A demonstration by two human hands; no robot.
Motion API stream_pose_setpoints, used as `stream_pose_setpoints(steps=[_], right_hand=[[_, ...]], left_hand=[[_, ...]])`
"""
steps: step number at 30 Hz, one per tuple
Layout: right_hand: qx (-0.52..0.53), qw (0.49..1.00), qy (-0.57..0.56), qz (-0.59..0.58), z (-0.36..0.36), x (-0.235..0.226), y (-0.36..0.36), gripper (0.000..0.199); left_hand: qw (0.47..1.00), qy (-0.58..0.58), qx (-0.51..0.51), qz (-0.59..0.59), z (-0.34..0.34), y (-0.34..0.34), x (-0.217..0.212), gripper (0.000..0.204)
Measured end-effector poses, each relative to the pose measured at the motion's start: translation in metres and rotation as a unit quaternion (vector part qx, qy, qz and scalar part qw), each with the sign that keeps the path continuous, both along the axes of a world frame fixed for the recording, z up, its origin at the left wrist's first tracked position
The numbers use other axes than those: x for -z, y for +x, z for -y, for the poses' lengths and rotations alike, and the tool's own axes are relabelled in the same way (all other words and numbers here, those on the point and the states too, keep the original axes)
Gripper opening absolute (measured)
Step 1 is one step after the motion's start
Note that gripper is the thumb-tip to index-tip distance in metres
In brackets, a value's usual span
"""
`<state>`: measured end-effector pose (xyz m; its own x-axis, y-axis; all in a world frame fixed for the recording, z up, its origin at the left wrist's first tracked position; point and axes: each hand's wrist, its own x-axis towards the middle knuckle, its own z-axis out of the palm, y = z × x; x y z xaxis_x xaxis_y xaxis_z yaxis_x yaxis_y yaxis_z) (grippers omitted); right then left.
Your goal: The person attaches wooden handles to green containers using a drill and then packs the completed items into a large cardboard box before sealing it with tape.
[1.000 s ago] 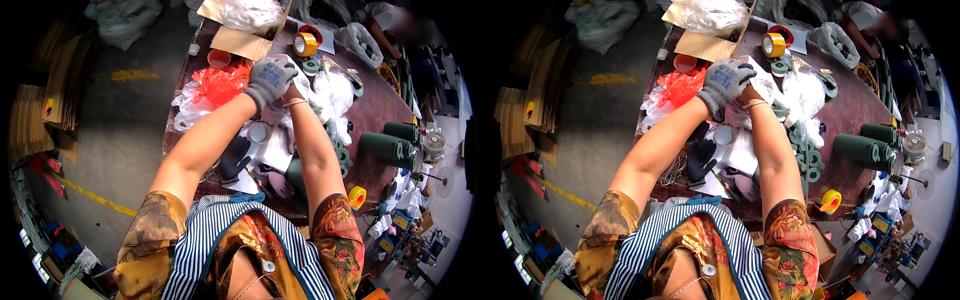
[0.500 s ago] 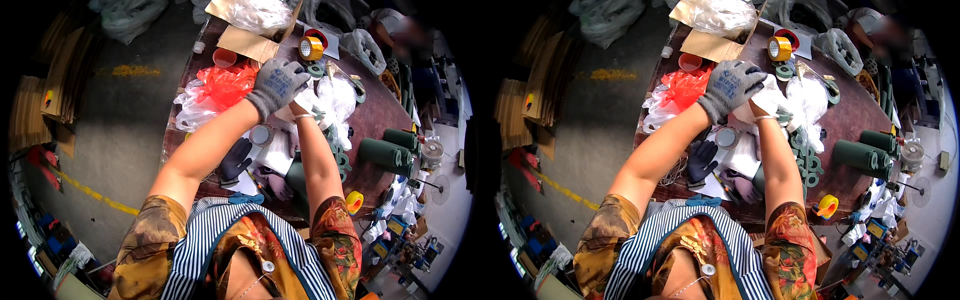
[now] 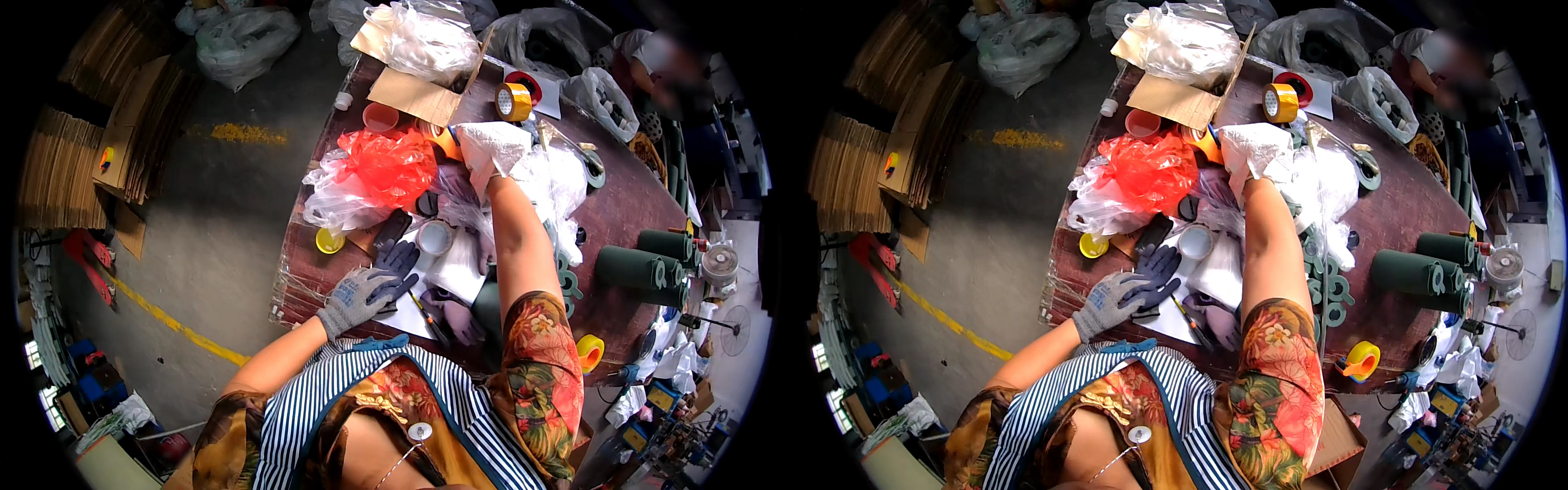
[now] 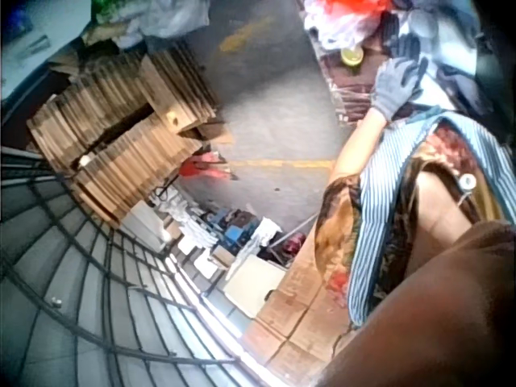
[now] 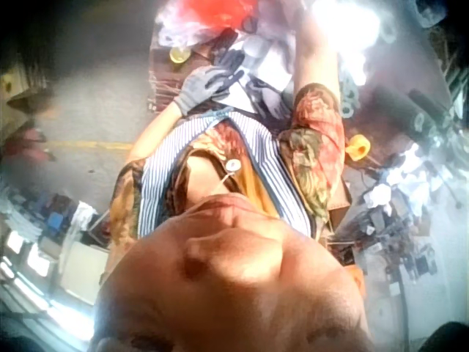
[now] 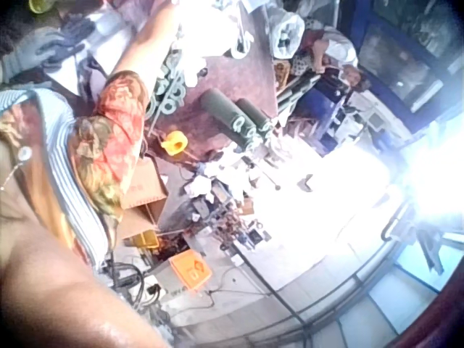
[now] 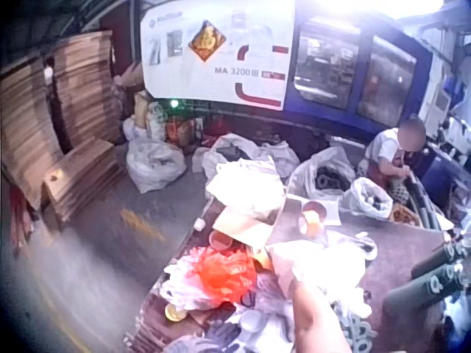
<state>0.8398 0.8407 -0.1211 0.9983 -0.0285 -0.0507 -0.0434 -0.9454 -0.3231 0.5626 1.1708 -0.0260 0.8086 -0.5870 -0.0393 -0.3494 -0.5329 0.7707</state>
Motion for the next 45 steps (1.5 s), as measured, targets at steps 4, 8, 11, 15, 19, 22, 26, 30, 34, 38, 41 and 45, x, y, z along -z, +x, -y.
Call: stream_pose_setpoints(steps=[4,8,11,15,19,22,26,30,34,38,41,45], right_hand=[[0.012,1.000,0.013,0.008,-0.005,-0.004,-0.014,0.028],[0.056,0.997,0.036,0.036,0.015,-0.023,-0.030,0.030],[0.101,0.988,0.060,0.096,0.000,-0.044,-0.081,0.031],[0.127,0.986,0.037,0.099,0.023,-0.022,-0.159,0.031],[0.121,0.975,0.122,0.142,0.010,-0.042,-0.173,0.032],[0.144,0.988,0.053,0.002,-0.010,-0.065,-0.139,0.031],[0.113,0.982,0.153,-0.004,0.014,-0.013,-0.093,0.042],[0.229,0.951,0.199,-0.055,-0.028,-0.003,-0.058,0.057],[0.268,0.884,0.341,0.176,-0.012,0.042,-0.045,0.047],[0.215,0.923,0.205,0.246,0.008,0.073,-0.061,0.032],[0.201,0.933,0.183,0.237,-0.034,0.054,-0.066,0.033],[0.156,0.979,0.056,0.122,-0.046,0.015,-0.068,0.035]], left_hand=[[0.999,-0.035,0.035,0.003,0.012,0.010,-0.033,0.041],[0.998,-0.060,0.015,0.007,0.016,0.012,-0.048,0.041],[0.978,-0.157,-0.112,-0.085,0.012,0.000,-0.039,0.039],[0.954,-0.233,-0.119,-0.146,0.034,0.006,-0.027,0.038],[0.906,-0.278,-0.114,-0.298,0.027,-0.008,-0.023,0.034],[0.901,-0.203,-0.122,-0.363,0.000,-0.030,-0.032,0.034],[0.926,-0.132,-0.112,-0.336,-0.035,-0.045,-0.031,0.034],[0.906,-0.202,-0.229,-0.293,-0.085,-0.081,-0.002,0.034],[0.850,-0.227,-0.302,-0.368,-0.105,-0.099,0.014,0.039],[0.793,-0.283,-0.315,-0.438,-0.094,-0.098,0.016,0.041],[0.809,-0.278,-0.294,-0.426,-0.088,-0.094,0.016,0.040],[0.846,-0.250,-0.254,-0.396,-0.072,-0.090,0.015,0.042]])
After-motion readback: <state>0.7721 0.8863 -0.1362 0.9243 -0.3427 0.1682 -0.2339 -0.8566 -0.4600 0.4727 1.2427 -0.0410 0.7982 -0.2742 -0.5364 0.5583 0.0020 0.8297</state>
